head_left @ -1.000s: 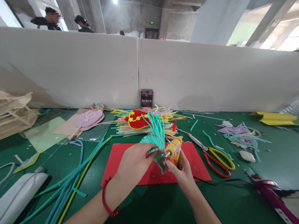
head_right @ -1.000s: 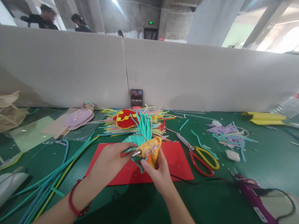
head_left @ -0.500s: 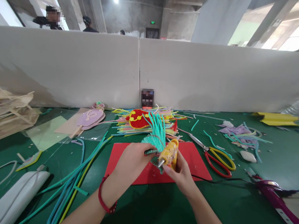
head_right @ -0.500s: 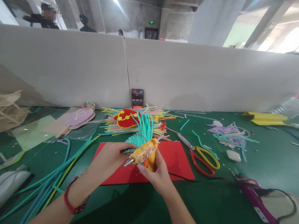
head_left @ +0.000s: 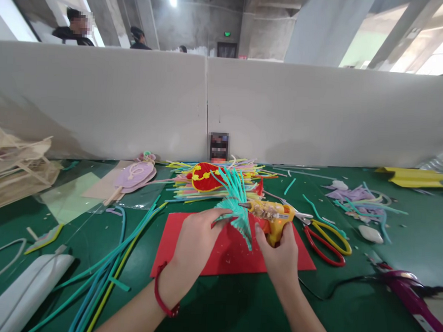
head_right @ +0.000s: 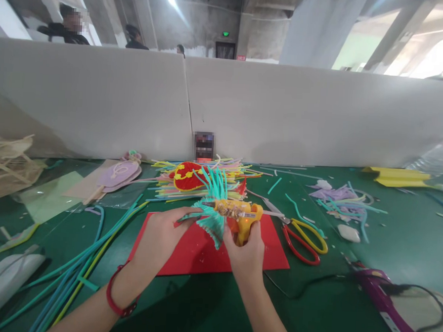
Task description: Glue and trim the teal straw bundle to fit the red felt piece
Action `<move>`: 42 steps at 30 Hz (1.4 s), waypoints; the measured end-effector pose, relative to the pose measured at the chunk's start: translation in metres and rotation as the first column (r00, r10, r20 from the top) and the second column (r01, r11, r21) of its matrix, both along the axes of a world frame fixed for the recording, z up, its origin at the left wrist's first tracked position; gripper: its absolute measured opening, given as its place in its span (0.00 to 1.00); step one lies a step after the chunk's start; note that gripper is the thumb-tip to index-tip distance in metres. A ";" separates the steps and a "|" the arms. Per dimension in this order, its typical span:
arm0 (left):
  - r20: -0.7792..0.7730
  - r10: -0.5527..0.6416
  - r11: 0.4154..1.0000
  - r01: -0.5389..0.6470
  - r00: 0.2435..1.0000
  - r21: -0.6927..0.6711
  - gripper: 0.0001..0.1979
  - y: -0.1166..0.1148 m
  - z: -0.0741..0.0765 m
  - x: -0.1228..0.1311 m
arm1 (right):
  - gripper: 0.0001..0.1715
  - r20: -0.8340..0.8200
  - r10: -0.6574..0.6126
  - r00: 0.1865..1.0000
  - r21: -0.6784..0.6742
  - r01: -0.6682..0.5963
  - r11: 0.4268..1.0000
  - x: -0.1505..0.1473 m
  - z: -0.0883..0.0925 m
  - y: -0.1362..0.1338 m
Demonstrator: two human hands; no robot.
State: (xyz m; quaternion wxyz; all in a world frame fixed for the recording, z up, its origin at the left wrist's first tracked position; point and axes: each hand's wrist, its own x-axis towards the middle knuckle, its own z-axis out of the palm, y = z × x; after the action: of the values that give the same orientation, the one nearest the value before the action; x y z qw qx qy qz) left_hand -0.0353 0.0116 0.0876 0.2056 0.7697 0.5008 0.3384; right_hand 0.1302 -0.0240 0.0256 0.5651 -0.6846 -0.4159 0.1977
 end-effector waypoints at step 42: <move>-0.421 -0.552 0.800 0.599 0.720 -0.025 0.17 0.022 0.010 -0.028 | 0.20 -0.432 0.215 0.876 0.078 -0.201 0.976 0.002 -0.005 0.008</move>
State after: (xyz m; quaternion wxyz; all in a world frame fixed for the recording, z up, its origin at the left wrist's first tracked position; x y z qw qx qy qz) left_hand -0.0633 0.0332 0.0976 0.1475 0.9503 0.2479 0.1172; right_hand 0.1326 -0.0163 0.0204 0.6300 -0.5651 -0.3525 0.3994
